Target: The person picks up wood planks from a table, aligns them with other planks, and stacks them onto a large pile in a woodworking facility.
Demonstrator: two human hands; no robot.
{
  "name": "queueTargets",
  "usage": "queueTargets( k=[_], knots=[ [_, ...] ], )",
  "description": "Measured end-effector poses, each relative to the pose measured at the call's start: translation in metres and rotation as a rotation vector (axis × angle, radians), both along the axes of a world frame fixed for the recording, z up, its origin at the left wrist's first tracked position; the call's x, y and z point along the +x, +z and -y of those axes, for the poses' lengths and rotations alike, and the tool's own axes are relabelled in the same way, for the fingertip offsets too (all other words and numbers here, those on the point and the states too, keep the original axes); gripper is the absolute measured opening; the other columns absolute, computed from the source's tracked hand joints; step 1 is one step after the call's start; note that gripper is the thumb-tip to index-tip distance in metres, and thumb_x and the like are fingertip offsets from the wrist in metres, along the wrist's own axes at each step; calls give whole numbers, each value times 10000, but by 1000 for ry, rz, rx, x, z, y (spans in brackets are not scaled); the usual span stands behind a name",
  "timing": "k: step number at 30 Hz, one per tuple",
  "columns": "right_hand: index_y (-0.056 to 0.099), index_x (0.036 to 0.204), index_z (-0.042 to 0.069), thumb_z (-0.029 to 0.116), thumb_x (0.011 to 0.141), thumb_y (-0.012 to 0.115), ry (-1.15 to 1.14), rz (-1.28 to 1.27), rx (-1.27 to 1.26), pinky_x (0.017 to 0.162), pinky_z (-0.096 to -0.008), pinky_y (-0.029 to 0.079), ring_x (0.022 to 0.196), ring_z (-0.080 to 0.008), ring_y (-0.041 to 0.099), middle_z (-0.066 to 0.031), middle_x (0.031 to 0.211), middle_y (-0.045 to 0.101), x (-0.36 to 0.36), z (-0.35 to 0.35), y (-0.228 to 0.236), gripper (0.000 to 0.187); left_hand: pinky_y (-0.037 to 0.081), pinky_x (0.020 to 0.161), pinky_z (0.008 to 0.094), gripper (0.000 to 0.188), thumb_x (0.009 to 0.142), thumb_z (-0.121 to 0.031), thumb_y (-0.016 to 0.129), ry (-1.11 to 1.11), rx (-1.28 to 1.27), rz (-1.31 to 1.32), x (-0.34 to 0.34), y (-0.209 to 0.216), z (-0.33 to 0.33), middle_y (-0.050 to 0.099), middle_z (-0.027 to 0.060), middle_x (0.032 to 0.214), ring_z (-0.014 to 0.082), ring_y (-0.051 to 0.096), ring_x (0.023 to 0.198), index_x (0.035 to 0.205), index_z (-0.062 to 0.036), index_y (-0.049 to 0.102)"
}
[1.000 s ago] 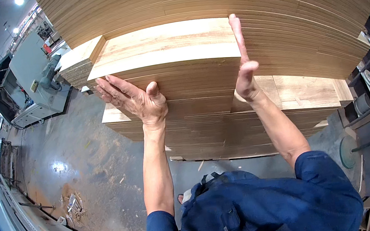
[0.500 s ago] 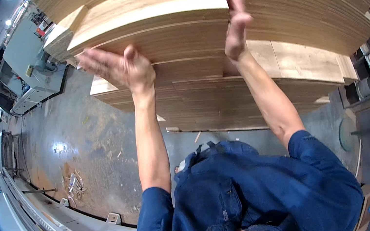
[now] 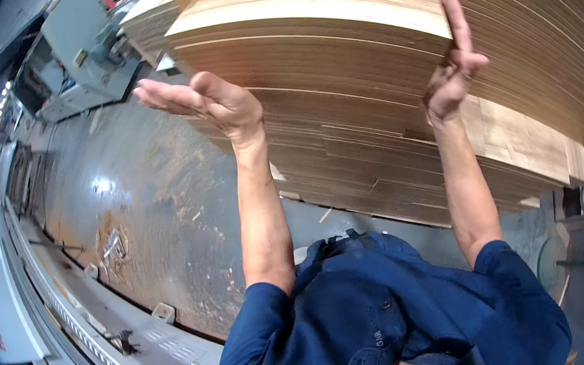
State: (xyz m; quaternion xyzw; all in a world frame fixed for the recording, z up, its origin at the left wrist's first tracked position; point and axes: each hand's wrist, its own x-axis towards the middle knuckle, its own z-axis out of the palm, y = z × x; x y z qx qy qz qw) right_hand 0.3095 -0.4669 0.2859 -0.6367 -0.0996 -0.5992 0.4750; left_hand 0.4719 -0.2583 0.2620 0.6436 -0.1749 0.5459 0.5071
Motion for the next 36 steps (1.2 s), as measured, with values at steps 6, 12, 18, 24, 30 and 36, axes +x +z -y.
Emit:
queueTargets(
  k=[6, 12, 18, 24, 30, 36],
  knots=[
    [378, 1435, -2, 602, 975, 46, -95, -52, 32, 1181, -422, 215, 1410, -261, 308, -139, 1503, 370, 10, 3, -23, 829, 17, 1174, 523, 815, 1005, -540, 224, 41, 17, -66, 25, -5, -4, 31, 318, 1534, 431, -17, 1445, 1463, 111, 47],
    [356, 1439, -14, 558, 975, 99, -128, -61, 99, 1166, -425, 228, 1399, -281, 312, -163, 1499, 360, -7, 8, -48, 780, -28, 1163, 540, 882, 968, -616, 229, -9, 99, -83, 10, 2, -7, -36, 301, 1551, 413, -70, 1455, 1498, 49, -3],
    [334, 1443, -25, 514, 975, 152, -147, -55, 121, 1150, -428, 241, 1389, -301, 316, -188, 1494, 350, -36, 20, -62, 736, -62, 1171, 515, 822, 972, -624, 200, -128, -53, 222, -44, 14, 23, 23, 204, 1592, 348, -24, 1476, 1522, -20, 107],
    [312, 1446, -36, 470, 976, 205, -190, -68, 92, 1134, -431, 254, 1379, -321, 320, -212, 1490, 339, -34, 26, -68, 700, -72, 1163, 528, 858, 956, -642, 161, -151, 79, 176, -58, -16, 40, 82, 264, 1570, 387, 29, 1471, 1499, 22, 187],
    [289, 1450, -48, 426, 976, 258, -320, -20, 23, 1118, -434, 267, 1368, -341, 324, -236, 1486, 329, -34, 29, -51, 671, -8, 1176, 535, 764, 983, -582, 216, -217, 172, 190, -65, -17, 58, 108, 252, 1569, 371, 42, 1474, 1512, -32, 191],
    [267, 1454, -59, 382, 976, 311, -460, 220, -153, 1103, -437, 280, 1358, -361, 328, -261, 1481, 319, -26, -10, -33, 652, -32, 1180, 501, 731, 996, -575, 177, -118, 336, -73, -79, -94, 11, 77, 214, 1583, 343, 21, 1477, 1532, -79, 144]
  ],
)
